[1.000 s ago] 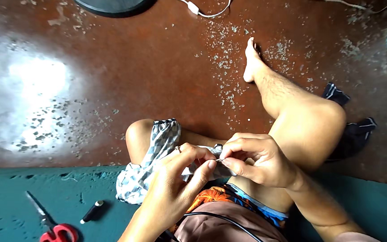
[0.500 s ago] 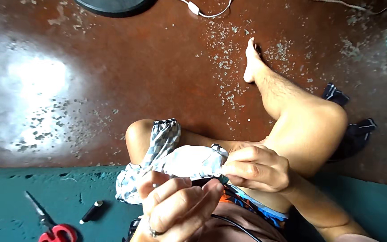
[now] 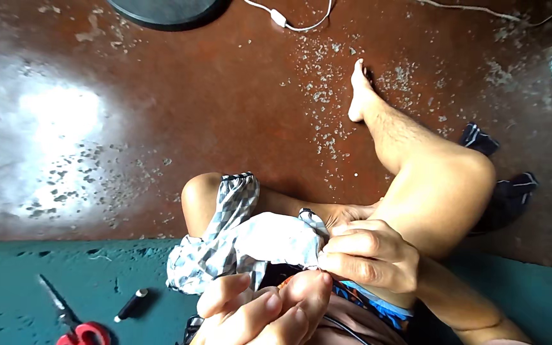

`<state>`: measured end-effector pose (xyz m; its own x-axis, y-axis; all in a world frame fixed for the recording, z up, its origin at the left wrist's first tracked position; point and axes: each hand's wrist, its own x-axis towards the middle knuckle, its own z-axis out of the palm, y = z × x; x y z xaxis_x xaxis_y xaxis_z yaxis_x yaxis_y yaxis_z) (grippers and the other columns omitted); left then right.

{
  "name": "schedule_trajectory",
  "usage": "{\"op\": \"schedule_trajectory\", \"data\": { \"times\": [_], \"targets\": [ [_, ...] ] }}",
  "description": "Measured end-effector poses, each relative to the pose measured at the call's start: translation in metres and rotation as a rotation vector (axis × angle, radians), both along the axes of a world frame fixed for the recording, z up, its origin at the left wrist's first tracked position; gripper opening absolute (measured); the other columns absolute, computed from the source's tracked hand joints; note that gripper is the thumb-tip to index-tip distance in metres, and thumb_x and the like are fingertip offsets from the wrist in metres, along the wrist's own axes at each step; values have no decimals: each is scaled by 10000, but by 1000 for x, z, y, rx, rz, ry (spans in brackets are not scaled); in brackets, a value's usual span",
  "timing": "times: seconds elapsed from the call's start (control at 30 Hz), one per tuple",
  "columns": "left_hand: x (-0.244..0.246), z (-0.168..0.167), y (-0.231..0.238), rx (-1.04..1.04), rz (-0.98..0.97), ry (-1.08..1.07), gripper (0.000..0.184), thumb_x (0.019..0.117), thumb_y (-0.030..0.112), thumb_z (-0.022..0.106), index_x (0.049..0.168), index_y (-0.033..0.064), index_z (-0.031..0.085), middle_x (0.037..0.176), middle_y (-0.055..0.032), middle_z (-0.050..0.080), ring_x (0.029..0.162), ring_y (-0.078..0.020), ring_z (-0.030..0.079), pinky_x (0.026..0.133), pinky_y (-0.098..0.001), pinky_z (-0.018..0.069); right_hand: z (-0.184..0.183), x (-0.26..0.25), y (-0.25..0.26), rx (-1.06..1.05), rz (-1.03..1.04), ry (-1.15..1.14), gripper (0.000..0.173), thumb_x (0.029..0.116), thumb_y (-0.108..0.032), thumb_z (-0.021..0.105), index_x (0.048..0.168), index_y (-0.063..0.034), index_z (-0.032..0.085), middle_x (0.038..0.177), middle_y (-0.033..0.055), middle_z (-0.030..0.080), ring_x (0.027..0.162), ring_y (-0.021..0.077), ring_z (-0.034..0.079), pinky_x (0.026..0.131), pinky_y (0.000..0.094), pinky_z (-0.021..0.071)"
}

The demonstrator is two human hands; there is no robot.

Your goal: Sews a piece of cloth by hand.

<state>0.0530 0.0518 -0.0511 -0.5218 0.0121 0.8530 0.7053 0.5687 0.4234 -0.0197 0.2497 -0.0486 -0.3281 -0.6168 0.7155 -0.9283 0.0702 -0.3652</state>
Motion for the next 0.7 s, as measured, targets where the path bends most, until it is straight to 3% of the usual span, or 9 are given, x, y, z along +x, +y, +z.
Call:
{"op": "schedule_trajectory", "data": {
  "times": [0.1, 0.2, 0.27, 0.33, 0.4, 0.57, 0.63, 0.7],
  "targets": [
    [6, -2, 3, 11, 20, -9, 175, 922, 169, 746, 907, 175, 572, 988, 53, 534, 966, -22, 521, 1019, -174, 343, 0, -1, 0, -3, 12, 7, 52, 1020, -66, 607, 1038, -17, 606, 948, 125, 599, 842, 166, 632, 817, 218, 541],
    [12, -4, -1, -57, -52, 10, 125, 937, 106, 722, 938, 142, 602, 951, 17, 560, 899, -74, 522, 1068, -232, 298, -1, -2, 0, -10, 17, 5, 53, 1021, -69, 603, 1040, -19, 601, 947, 125, 594, 828, 165, 621, 799, 215, 536],
    [13, -6, -6, -130, -84, 27, 145, 946, 109, 713, 955, 158, 576, 950, 26, 600, 857, -87, 522, 1009, -241, 314, -1, -2, 0, -23, 35, -8, 50, 1019, -63, 604, 1036, -16, 604, 942, 127, 589, 822, 168, 615, 789, 218, 535],
    [11, -2, -11, -173, -127, 11, 107, 941, 114, 727, 1009, 160, 657, 969, 37, 623, 831, -108, 514, 956, -260, 328, 0, -1, 0, -30, 55, -18, 48, 1024, -63, 596, 1028, -16, 604, 944, 127, 586, 831, 172, 619, 800, 223, 539],
    [8, -1, -14, -179, -149, -3, 127, 944, 112, 724, 1060, 154, 695, 994, 45, 638, 863, -105, 530, 980, -262, 326, 0, -1, 0, -31, 65, -25, 55, 1032, -70, 585, 1026, -19, 601, 951, 127, 588, 850, 171, 627, 818, 225, 543],
    [4, 2, -12, -161, -152, -30, 105, 968, 141, 695, 1015, 164, 605, 1034, 51, 641, 920, -53, 556, 1049, -220, 304, 1, 0, 1, -23, 60, 8, 69, 1035, -77, 580, 1023, -17, 612, 949, 124, 588, 834, 176, 625, 805, 239, 546],
    [6, 6, -15, -232, -221, -73, 29, 1002, 135, 639, 1009, 162, 632, 1023, 41, 643, 927, -70, 551, 1024, -239, 298, 2, -1, 4, -14, 53, 44, 60, 1026, -71, 587, 1024, -19, 618, 945, 123, 590, 815, 186, 620, 792, 254, 546],
    [11, 9, -22, -342, -306, -102, 77, 1022, 102, 580, 1012, 141, 645, 1114, 8, 684, 1029, -109, 584, 971, -275, 351, 3, -2, 8, 10, 30, 85, 51, 1023, -62, 584, 1032, -20, 611, 950, 122, 592, 808, 189, 612, 792, 262, 541]
  ]
}}
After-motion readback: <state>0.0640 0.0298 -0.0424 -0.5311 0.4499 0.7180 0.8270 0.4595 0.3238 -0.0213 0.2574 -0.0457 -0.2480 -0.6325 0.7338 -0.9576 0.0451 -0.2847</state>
